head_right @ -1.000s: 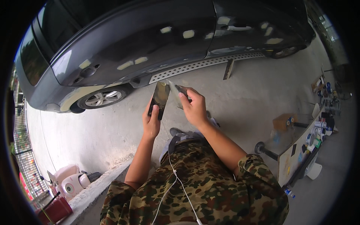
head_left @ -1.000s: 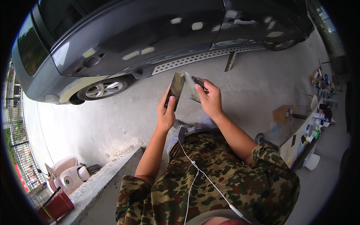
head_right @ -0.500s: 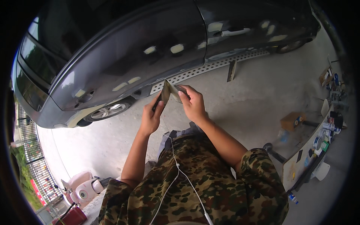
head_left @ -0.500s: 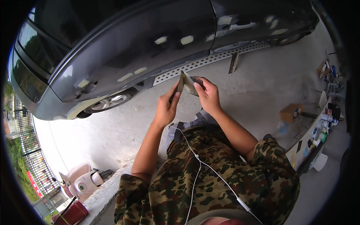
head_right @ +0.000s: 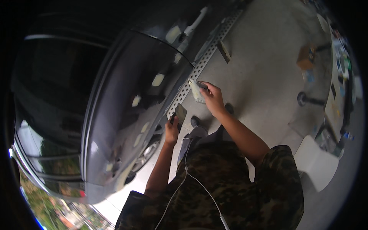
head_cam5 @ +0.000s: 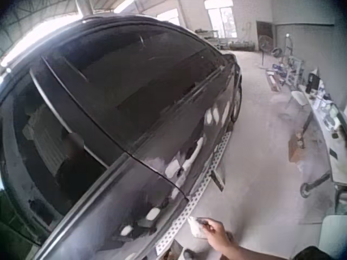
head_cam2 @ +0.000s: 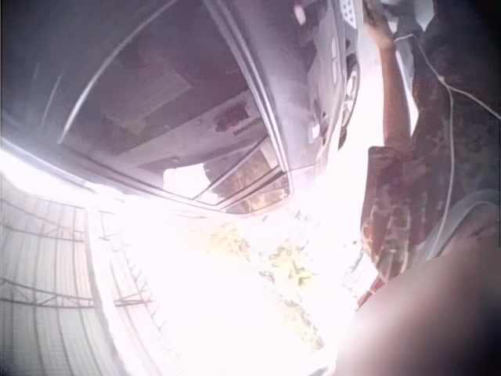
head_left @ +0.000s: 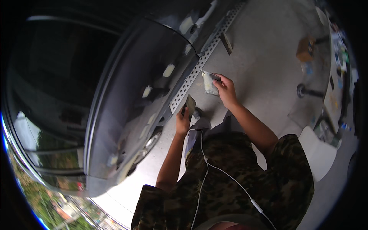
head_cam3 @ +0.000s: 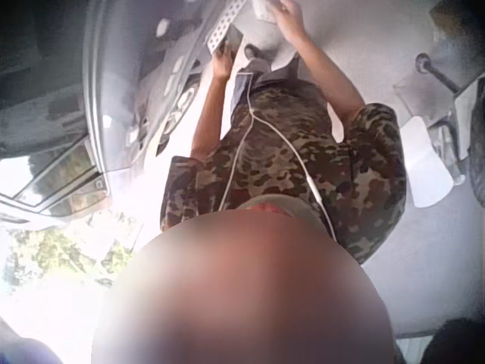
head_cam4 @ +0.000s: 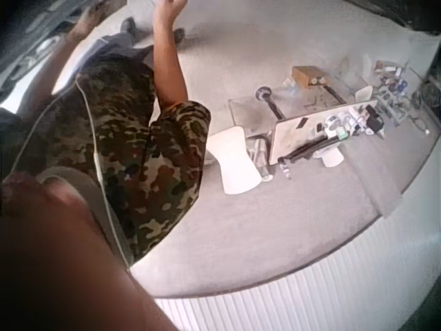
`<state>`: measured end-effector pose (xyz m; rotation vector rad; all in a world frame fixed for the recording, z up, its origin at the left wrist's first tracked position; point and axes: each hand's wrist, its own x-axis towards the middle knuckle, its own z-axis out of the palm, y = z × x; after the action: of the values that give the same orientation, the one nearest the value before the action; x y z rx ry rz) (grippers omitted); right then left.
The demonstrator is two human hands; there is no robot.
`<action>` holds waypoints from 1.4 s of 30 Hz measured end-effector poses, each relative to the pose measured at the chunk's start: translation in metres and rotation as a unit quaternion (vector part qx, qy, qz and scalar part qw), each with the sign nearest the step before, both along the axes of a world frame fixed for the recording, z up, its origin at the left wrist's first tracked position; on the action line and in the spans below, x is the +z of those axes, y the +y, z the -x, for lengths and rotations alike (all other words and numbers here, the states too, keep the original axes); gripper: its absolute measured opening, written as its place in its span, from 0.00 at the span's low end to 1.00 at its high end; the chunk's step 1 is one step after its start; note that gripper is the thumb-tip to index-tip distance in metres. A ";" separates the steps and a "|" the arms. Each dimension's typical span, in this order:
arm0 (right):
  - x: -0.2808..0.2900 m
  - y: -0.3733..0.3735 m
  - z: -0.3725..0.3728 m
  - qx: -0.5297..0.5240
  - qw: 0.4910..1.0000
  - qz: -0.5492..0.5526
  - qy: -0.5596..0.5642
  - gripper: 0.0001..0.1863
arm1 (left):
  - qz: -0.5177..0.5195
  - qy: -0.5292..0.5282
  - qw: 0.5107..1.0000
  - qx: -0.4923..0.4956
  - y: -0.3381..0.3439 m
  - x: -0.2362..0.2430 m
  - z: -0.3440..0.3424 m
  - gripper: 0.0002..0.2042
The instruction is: The person spreads yellow body filler over a car panel using a small spreader, then uses a flat sanding block to sand the filled areas on the hood and door. They periodically reload filler onto the spreader and reposition around the car while working.
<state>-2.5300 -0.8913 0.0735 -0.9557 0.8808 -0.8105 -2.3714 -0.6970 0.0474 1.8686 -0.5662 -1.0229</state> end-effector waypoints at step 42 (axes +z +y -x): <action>-0.089 -0.067 -0.173 -0.378 0.863 0.330 0.069 0.21 | -0.215 0.025 0.931 -0.294 0.054 -0.236 -0.052 0.16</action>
<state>-2.3567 -0.9581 -0.0154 -1.2807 1.1500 -1.8198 -2.3190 -0.6431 -0.1883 2.0877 -0.9671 -1.6921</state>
